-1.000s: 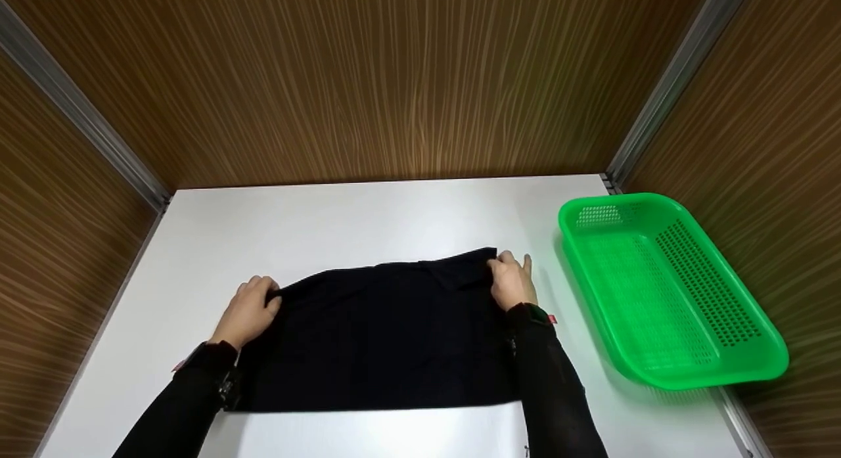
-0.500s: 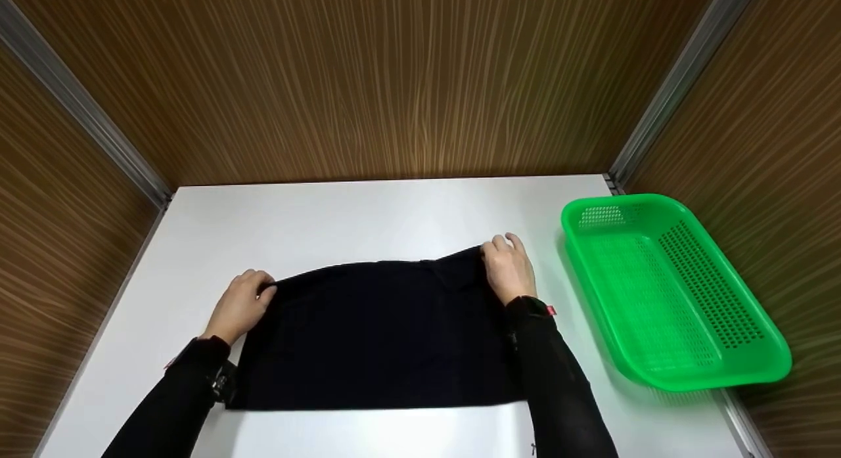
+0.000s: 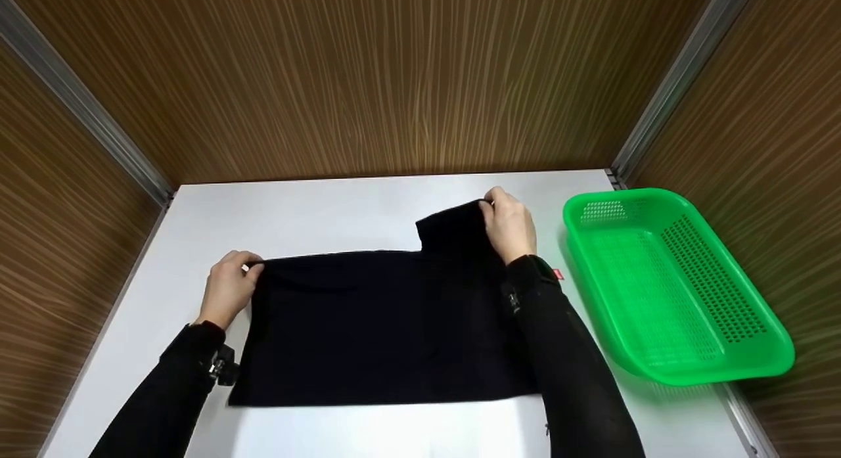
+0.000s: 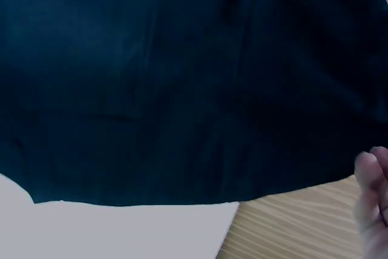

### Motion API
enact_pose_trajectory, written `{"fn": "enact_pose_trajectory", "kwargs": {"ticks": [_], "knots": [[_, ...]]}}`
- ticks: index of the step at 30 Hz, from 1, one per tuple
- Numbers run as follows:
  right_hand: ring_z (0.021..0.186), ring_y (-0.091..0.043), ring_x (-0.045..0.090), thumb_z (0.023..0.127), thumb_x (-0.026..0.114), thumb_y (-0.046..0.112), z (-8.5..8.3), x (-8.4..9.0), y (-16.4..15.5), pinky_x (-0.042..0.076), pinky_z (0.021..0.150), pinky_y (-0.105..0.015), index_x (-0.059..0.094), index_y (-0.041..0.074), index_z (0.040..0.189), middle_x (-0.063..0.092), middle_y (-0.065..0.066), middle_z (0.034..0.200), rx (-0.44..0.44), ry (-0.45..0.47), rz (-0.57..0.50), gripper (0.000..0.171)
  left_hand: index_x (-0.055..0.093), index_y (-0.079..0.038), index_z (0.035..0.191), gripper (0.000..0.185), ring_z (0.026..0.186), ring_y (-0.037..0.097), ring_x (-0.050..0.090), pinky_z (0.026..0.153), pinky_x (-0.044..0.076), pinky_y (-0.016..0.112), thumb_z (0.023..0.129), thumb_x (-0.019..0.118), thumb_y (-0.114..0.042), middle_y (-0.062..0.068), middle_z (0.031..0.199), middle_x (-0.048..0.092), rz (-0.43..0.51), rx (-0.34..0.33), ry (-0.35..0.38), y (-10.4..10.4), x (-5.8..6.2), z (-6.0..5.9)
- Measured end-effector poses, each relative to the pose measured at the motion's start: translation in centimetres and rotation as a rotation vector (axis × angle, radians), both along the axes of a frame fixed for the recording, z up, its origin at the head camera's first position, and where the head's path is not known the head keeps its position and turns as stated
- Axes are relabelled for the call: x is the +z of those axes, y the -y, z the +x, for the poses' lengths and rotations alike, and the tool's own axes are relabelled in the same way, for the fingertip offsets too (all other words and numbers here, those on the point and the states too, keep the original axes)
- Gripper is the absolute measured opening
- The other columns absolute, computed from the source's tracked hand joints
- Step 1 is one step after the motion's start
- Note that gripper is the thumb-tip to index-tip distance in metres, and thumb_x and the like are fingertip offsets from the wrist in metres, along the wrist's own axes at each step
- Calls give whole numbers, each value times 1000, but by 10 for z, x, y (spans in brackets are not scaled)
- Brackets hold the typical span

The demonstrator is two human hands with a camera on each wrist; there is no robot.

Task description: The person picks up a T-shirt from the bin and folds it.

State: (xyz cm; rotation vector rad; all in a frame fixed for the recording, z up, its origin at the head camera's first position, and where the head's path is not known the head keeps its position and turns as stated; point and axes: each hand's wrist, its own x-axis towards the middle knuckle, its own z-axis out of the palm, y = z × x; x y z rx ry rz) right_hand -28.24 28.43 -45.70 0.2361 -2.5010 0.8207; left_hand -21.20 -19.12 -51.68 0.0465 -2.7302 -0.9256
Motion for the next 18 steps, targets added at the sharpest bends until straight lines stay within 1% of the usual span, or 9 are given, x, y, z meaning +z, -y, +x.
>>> {"fn": "enact_pose_trajectory", "kwargs": {"ticks": [2, 4, 5, 7, 9, 11, 14, 16, 18], "knots": [[73, -39, 70, 100, 66, 10, -2, 7, 0, 53, 67, -50, 66, -4, 101, 72, -22, 85, -11, 33, -23, 14, 73, -1, 105, 12, 102, 37, 66, 90, 52, 49, 97, 68, -9, 15, 105, 67, 22, 27, -3, 1, 2, -2], [73, -37, 72, 101, 64, 10, -4, 12, 1, 53, 66, -39, 66, -4, 102, 73, -22, 87, -16, 50, -49, 14, 73, -2, 106, 13, 100, 36, 66, 88, 52, 49, 97, 68, -9, 16, 106, 67, 50, 51, 11, 3, 5, -3], [73, -36, 72, 101, 63, 10, -5, 15, 2, 52, 65, -31, 67, -4, 103, 74, -22, 88, -17, 50, -66, 14, 73, -2, 107, 13, 99, 36, 65, 88, 51, 48, 98, 67, -9, 16, 106, 67, 65, 61, 17, 4, 6, -4], [75, -34, 73, 101, 63, 10, -6, 18, 3, 47, 65, -17, 68, -4, 103, 75, -22, 90, -19, 30, -89, 14, 72, -3, 108, 14, 98, 35, 65, 87, 51, 48, 99, 67, -10, 16, 108, 67, 87, 77, 33, 6, 10, -6], [77, -33, 73, 101, 64, 10, -5, 20, 4, 41, 63, -9, 68, -3, 102, 75, -21, 89, -19, 7, -94, 14, 72, -3, 109, 14, 99, 35, 65, 88, 51, 47, 99, 66, -10, 16, 110, 67, 101, 87, 41, 7, 13, -7], [76, -33, 73, 100, 65, 10, -4, 20, 4, 44, 63, -12, 69, -3, 101, 75, -20, 88, -17, -10, -91, 13, 72, -2, 108, 13, 100, 35, 65, 88, 51, 47, 99, 67, -9, 16, 109, 67, 100, 89, 32, 9, 14, -9], [77, -34, 72, 98, 68, 10, 2, 15, 1, 52, 66, -33, 70, -2, 98, 75, -19, 87, -6, -22, -45, 12, 73, -2, 106, 11, 99, 36, 66, 88, 52, 48, 98, 67, -7, 16, 106, 67, 71, 69, 25, 10, 11, -7], [78, -35, 71, 96, 71, 10, 9, 10, -3, 51, 69, -45, 71, -1, 97, 74, -18, 88, 25, -34, -6, 11, 73, -2, 105, 10, 100, 36, 66, 88, 52, 49, 97, 67, -6, 16, 104, 67, 42, 43, 36, 12, 6, -5], [77, -34, 68, 93, 73, 8, 17, 4, -8, 50, 69, -44, 71, 0, 94, 72, -17, 88, 91, -55, 29, 8, 73, -2, 104, 10, 100, 36, 67, 87, 53, 49, 97, 67, -6, 15, 104, 67, 8, 12, 55, 15, 2, -2]]}}
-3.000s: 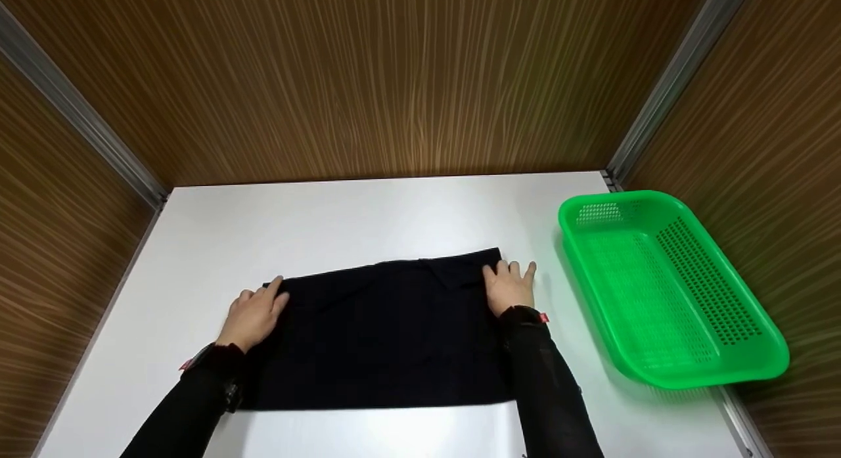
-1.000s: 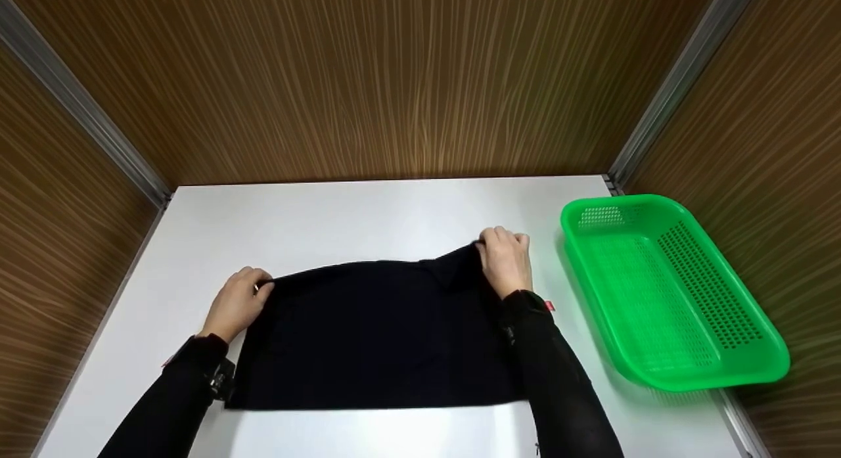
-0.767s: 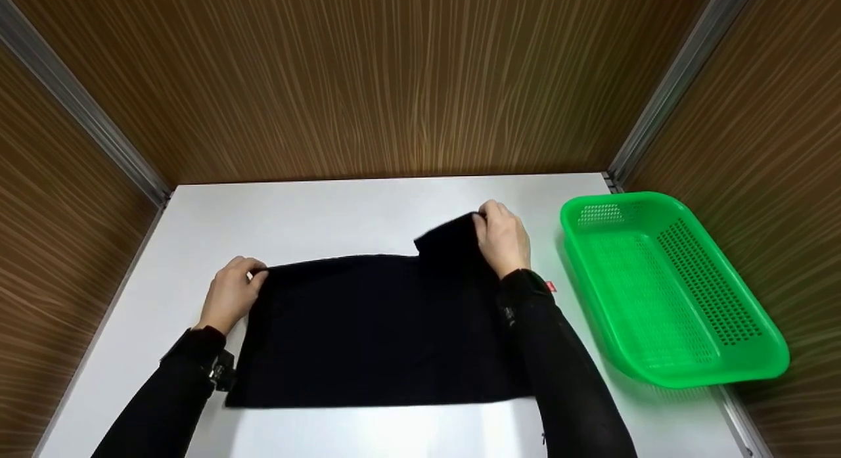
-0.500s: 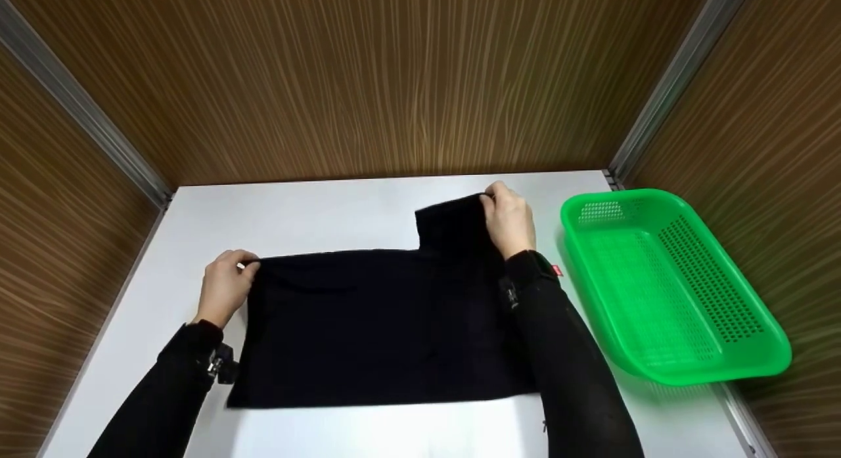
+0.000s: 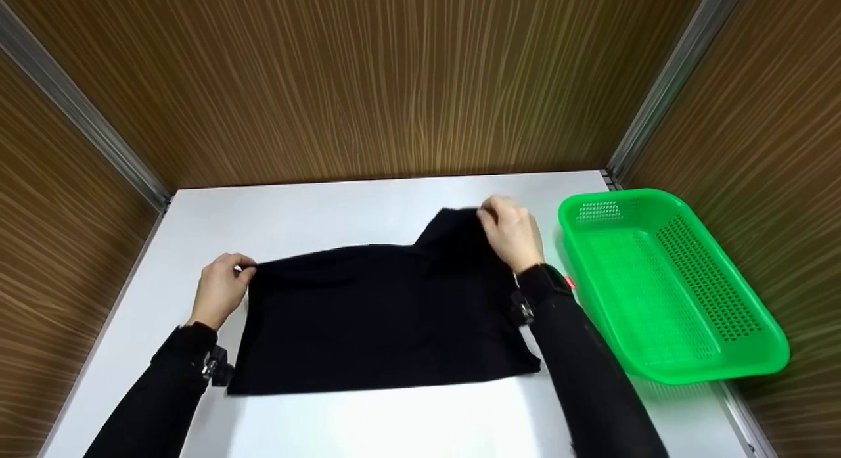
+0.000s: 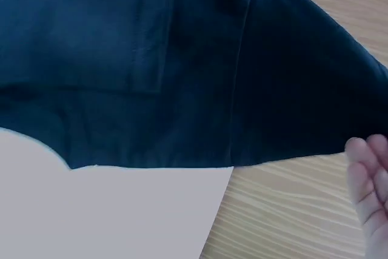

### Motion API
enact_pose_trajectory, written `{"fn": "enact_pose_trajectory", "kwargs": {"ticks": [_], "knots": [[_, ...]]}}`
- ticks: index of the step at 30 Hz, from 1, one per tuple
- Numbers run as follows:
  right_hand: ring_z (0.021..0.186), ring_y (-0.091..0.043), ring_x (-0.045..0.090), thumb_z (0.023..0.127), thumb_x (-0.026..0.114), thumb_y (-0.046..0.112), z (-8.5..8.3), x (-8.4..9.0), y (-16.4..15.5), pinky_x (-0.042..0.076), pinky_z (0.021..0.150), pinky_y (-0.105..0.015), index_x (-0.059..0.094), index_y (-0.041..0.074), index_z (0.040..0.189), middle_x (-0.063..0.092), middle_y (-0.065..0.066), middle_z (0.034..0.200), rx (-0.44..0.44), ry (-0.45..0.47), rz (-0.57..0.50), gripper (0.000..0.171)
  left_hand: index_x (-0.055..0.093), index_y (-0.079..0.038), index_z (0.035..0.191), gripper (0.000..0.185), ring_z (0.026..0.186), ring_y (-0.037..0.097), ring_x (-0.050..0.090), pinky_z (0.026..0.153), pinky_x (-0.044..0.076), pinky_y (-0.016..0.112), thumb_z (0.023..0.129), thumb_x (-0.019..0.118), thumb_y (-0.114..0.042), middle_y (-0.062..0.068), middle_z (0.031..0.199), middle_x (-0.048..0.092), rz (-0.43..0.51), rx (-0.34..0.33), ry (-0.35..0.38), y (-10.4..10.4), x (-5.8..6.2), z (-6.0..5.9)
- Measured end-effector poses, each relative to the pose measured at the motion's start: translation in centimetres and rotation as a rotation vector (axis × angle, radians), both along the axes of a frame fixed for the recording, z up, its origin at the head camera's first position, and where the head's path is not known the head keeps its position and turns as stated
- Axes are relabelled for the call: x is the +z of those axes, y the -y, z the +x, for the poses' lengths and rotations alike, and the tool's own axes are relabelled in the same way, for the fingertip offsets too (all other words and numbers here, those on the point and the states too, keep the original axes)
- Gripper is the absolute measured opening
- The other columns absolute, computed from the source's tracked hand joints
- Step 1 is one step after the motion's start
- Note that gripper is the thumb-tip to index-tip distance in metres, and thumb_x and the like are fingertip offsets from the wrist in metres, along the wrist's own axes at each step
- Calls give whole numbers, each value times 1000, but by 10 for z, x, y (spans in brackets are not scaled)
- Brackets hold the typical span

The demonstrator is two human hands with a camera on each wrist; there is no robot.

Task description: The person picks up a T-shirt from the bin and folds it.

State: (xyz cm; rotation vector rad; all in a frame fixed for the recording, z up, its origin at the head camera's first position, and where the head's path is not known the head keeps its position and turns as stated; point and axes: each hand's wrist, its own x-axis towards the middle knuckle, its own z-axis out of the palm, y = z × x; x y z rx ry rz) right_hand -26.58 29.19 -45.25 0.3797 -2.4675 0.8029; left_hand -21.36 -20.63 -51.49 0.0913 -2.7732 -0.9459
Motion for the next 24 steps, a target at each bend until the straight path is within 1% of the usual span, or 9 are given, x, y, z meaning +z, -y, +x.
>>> {"fn": "enact_pose_trajectory", "kwargs": {"ticks": [2, 5, 7, 9, 11, 13, 18, 24], "knots": [[76, -29, 65, 91, 76, 4, 8, -5, -6, 49, 69, -37, 71, 1, 90, 69, -15, 87, 88, -22, 20, 6, 73, -2, 104, 10, 99, 36, 67, 86, 53, 49, 97, 67, -5, 15, 105, 67, -24, -24, 13, 5, -4, 3], [74, -19, 61, 86, 78, -2, 21, -12, -16, 46, 69, -22, 70, 3, 86, 66, -9, 85, 215, -41, 34, 10, 73, -2, 103, 9, 96, 36, 66, 83, 53, 50, 97, 67, -4, 15, 104, 67, -58, -39, 30, 12, -8, 9], [75, -13, 60, 85, 78, -4, 30, -15, -24, 44, 69, -16, 69, 5, 85, 66, -4, 85, 270, -25, 36, 13, 72, -2, 102, 9, 95, 36, 67, 82, 53, 51, 97, 66, -3, 16, 104, 67, -78, -47, 34, 17, -10, 12], [76, -9, 60, 85, 78, -2, 38, -19, -32, 43, 69, -14, 70, 8, 86, 68, 0, 86, 306, 12, 46, 13, 73, -2, 102, 9, 95, 37, 67, 81, 54, 51, 97, 65, -3, 16, 104, 67, -103, -60, 39, 20, -12, 16], [79, -8, 61, 85, 78, -1, 47, -21, -38, 44, 70, -15, 72, 10, 88, 70, 3, 87, 341, 69, 54, 13, 73, -2, 102, 10, 95, 36, 68, 80, 55, 51, 97, 64, -2, 16, 105, 67, -126, -78, 41, 24, -14, 21], [81, -11, 63, 86, 78, 1, 55, -24, -44, 44, 72, -14, 73, 13, 90, 72, 4, 89, 370, 131, 61, 13, 73, -2, 102, 10, 94, 37, 68, 79, 55, 50, 97, 65, -1, 15, 104, 67, -150, -103, 31, 27, -17, 25], [87, -16, 66, 86, 79, 2, 70, -32, -54, 47, 79, -17, 74, 16, 92, 74, 4, 91, 442, 235, 97, 17, 73, -1, 98, 8, 90, 35, 69, 75, 56, 48, 93, 68, 3, 12, 98, 66, -205, -166, -22, 30, -23, 34], [83, -16, 65, 85, 79, 2, 81, -49, -61, 54, 74, -34, 73, 15, 91, 71, 5, 90, 531, 313, 216, 15, 72, -2, 92, 10, 83, 33, 70, 69, 57, 46, 88, 70, 7, 9, 91, 67, -310, -262, -76, 30, -32, 42]]}}
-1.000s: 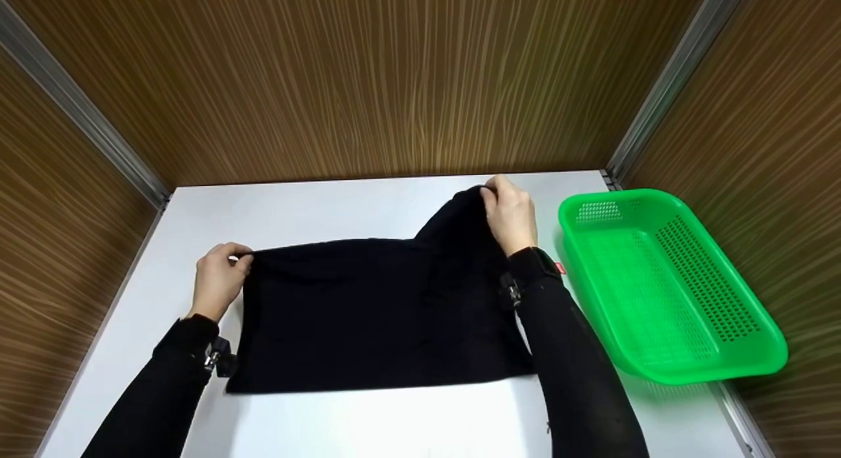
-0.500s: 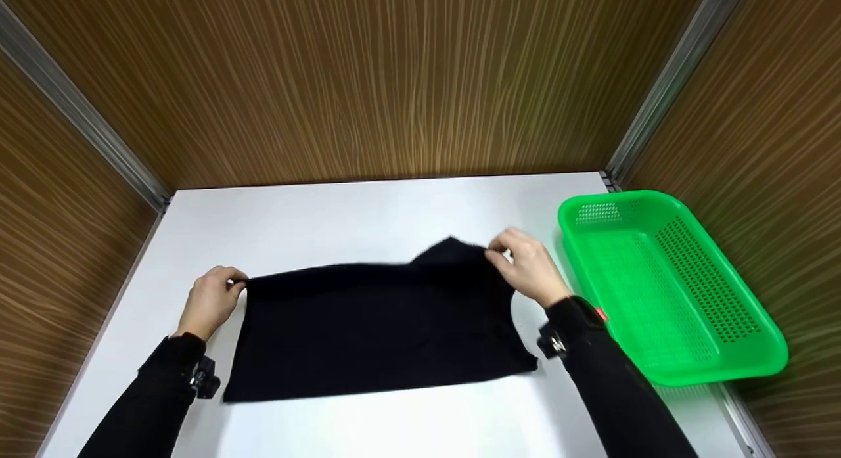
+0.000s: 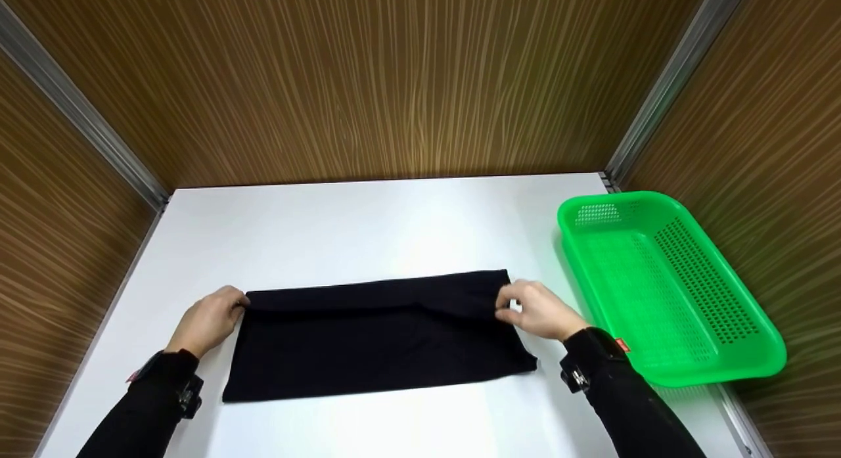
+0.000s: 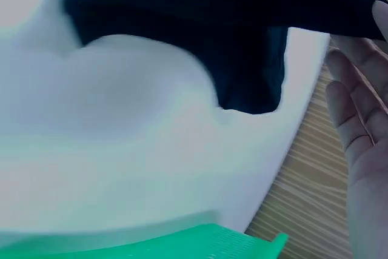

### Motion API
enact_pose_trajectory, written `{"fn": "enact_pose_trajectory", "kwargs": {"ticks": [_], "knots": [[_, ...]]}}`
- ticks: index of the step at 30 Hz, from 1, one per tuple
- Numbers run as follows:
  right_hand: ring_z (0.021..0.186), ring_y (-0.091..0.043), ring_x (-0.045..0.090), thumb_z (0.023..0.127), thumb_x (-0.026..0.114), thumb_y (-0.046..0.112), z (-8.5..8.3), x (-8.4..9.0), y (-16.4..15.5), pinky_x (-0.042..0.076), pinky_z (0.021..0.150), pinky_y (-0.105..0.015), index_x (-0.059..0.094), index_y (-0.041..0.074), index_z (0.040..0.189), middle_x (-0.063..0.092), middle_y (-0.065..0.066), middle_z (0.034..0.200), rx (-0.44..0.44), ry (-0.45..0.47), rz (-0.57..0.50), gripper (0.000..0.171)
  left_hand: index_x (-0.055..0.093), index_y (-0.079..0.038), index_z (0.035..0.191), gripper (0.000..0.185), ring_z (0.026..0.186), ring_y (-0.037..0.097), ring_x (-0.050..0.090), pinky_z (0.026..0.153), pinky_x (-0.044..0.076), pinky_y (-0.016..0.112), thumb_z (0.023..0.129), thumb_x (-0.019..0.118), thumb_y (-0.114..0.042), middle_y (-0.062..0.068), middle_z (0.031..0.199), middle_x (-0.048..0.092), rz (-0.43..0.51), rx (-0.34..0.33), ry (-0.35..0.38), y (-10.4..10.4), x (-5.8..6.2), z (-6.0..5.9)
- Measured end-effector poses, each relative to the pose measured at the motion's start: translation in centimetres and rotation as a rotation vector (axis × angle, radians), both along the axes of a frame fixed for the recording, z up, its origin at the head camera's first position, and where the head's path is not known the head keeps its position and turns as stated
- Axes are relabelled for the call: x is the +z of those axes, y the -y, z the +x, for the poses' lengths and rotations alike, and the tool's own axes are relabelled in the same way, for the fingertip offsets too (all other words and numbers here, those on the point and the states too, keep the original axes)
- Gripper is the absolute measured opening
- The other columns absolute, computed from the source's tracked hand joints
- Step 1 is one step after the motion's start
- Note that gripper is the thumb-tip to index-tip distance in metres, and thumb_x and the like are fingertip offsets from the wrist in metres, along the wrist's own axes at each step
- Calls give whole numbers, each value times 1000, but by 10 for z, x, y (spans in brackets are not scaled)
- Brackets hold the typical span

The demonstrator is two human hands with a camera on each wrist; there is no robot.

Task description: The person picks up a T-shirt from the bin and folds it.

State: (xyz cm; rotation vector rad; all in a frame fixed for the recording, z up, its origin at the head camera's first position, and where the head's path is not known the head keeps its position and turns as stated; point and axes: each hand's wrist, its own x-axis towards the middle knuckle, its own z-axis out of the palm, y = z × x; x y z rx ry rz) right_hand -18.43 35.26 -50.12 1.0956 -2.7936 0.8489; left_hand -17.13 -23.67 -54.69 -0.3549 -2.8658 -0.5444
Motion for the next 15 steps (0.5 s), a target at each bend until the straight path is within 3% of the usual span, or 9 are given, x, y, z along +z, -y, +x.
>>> {"fn": "enact_pose_trajectory", "kwargs": {"ticks": [5, 9, 12, 15], "knots": [[85, -12, 61, 83, 81, 6, 7, -16, 0, 53, 74, -35, 71, 18, 84, 68, 9, 87, 69, 57, 103, 15, 71, -3, 88, 12, 80, 31, 66, 66, 56, 44, 86, 72, 8, 9, 88, 65, -113, -83, -38, 0, -9, 6], [84, -13, 56, 85, 81, 19, 8, -24, 5, 48, 74, -33, 71, 22, 82, 66, 13, 85, 93, 90, 189, 11, 71, -4, 86, 10, 88, 36, 64, 73, 53, 48, 83, 70, 6, 12, 97, 68, -204, -108, -99, 0, -14, 6], [85, -16, 58, 90, 78, 26, 7, -29, 20, 49, 75, -35, 73, 17, 91, 66, 7, 89, 32, 36, 214, 10, 73, -3, 90, 11, 98, 38, 62, 82, 52, 51, 83, 70, 4, 14, 105, 68, -215, -113, -133, -5, -15, 5], [92, -25, 62, 93, 75, 26, 6, -38, 44, 53, 81, -43, 72, 4, 113, 67, -5, 100, -85, -25, 213, 30, 74, -3, 97, 14, 105, 37, 62, 90, 52, 51, 86, 68, 3, 14, 110, 68, -172, -153, -127, -14, -16, 3]]}}
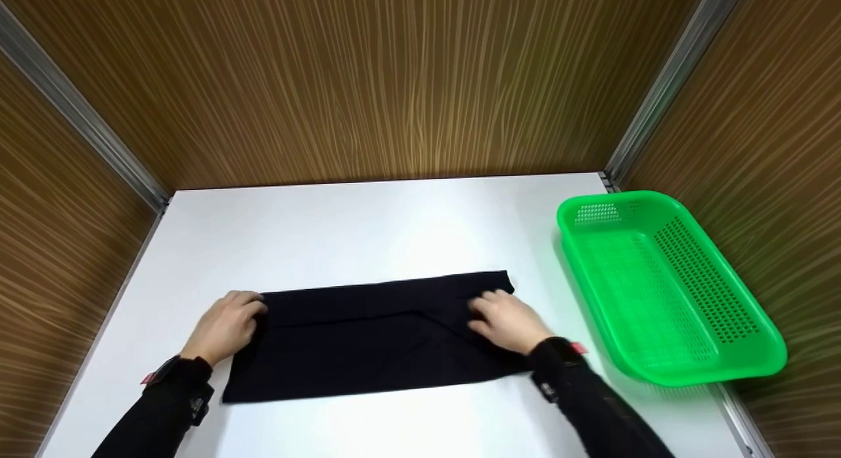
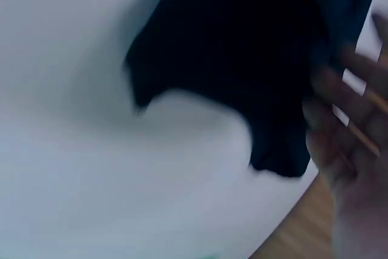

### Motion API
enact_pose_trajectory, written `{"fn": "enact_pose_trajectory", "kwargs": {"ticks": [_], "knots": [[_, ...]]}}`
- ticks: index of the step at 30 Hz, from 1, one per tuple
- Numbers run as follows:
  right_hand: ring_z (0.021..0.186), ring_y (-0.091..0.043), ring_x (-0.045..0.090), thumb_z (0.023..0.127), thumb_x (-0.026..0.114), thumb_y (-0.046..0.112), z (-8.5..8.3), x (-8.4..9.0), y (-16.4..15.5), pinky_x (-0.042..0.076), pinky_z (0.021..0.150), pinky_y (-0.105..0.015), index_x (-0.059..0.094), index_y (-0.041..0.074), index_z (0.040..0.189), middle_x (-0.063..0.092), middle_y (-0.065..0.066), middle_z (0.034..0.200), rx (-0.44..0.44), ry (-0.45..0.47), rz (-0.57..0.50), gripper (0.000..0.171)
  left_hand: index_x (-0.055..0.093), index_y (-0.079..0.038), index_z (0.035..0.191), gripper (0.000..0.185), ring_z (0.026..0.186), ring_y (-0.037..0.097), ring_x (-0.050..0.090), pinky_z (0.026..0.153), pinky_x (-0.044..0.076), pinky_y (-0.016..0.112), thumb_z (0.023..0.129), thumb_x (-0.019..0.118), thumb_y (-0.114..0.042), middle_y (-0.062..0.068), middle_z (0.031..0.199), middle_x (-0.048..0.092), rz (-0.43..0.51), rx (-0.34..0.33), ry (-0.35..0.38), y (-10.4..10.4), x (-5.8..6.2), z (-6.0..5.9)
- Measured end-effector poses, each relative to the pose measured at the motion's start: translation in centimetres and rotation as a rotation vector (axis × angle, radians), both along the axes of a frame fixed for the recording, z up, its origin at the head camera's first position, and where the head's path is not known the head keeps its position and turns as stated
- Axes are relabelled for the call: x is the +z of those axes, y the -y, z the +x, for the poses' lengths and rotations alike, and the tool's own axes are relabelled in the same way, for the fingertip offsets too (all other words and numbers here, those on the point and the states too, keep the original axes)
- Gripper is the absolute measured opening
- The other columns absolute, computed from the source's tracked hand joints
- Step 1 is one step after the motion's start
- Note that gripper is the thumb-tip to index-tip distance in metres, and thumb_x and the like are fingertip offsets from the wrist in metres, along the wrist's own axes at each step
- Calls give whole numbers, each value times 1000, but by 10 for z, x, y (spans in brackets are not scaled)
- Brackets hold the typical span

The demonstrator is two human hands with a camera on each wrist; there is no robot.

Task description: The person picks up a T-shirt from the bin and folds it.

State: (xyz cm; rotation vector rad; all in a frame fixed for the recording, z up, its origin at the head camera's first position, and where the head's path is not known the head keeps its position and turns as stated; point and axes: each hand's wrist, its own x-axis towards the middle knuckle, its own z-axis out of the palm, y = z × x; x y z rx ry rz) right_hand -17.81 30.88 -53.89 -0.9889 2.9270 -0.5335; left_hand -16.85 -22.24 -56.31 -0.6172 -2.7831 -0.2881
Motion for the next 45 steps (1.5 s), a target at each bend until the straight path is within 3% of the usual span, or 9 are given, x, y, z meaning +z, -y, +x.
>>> {"fn": "enact_pose_trajectory", "kwargs": {"ticks": [6, 11, 16, 20, 25, 29, 32, 38, 45], "knots": [[96, -35, 59, 90, 77, 23, -1, -13, 43, 47, 87, -56, 51, -8, 143, 63, -9, 96, -254, 139, -39, 66, 73, -3, 112, 21, 118, 34, 62, 100, 51, 49, 92, 64, -1, 13, 122, 67, 62, -35, 164, -16, -2, -2], [90, -35, 57, 82, 79, 9, -4, -20, 56, 45, 81, -56, 66, -3, 120, 56, -4, 83, -353, 169, -66, 42, 71, -2, 118, 25, 124, 34, 59, 104, 49, 49, 94, 64, -2, 14, 130, 65, 53, 5, 262, -19, -4, 0], [91, -23, 48, 85, 80, 17, 3, -18, 56, 40, 82, -43, 69, 15, 87, 53, 2, 92, -213, 100, -175, 11, 71, -1, 117, 24, 124, 36, 59, 103, 49, 51, 94, 65, -3, 16, 131, 64, 53, -8, 274, -21, -3, -1], [84, -12, 51, 98, 69, 31, 13, -12, 57, 44, 77, -33, 68, 21, 80, 56, 11, 84, -11, 110, -213, 21, 72, -2, 116, 23, 122, 36, 59, 102, 49, 51, 94, 66, -3, 15, 129, 64, 47, -10, 263, -20, -2, -1], [79, -15, 56, 96, 71, 25, 23, -18, 64, 50, 69, -37, 73, 14, 90, 60, 5, 85, 22, -85, -7, 13, 71, -4, 119, 25, 120, 37, 58, 99, 50, 54, 94, 66, -6, 15, 128, 63, 18, -15, 257, -16, -3, 1], [95, -33, 64, 95, 71, 38, 23, -22, 75, 52, 89, -56, 73, 4, 113, 65, -13, 103, -64, -183, 191, 38, 69, -8, 120, 30, 114, 38, 57, 95, 49, 54, 91, 72, -15, 13, 123, 60, -5, -23, 291, -15, 0, 2], [122, -49, 57, 98, 61, 52, 15, -20, 88, 33, 107, -74, 63, 3, 136, 59, -29, 132, -155, -63, 260, 62, 67, -14, 120, 36, 105, 33, 54, 91, 48, 52, 87, 78, -24, 8, 117, 56, -29, -41, 359, -17, 2, 2], [147, -61, 16, 96, 56, 63, -12, -21, 114, 12, 113, -79, 38, 10, 158, 21, -35, 162, -256, 256, 196, 84, 64, -19, 127, 45, 102, 27, 50, 90, 48, 51, 86, 80, -26, 4, 114, 53, -15, -149, 444, -29, 1, 3], [150, -58, 9, 94, 65, 55, -22, -30, 144, 10, 116, -75, 33, 14, 160, 15, -28, 166, 29, 208, 193, 85, 64, -23, 133, 50, 110, 28, 51, 98, 46, 52, 86, 79, -26, 4, 119, 54, -38, -237, 441, -52, -1, 7]]}}
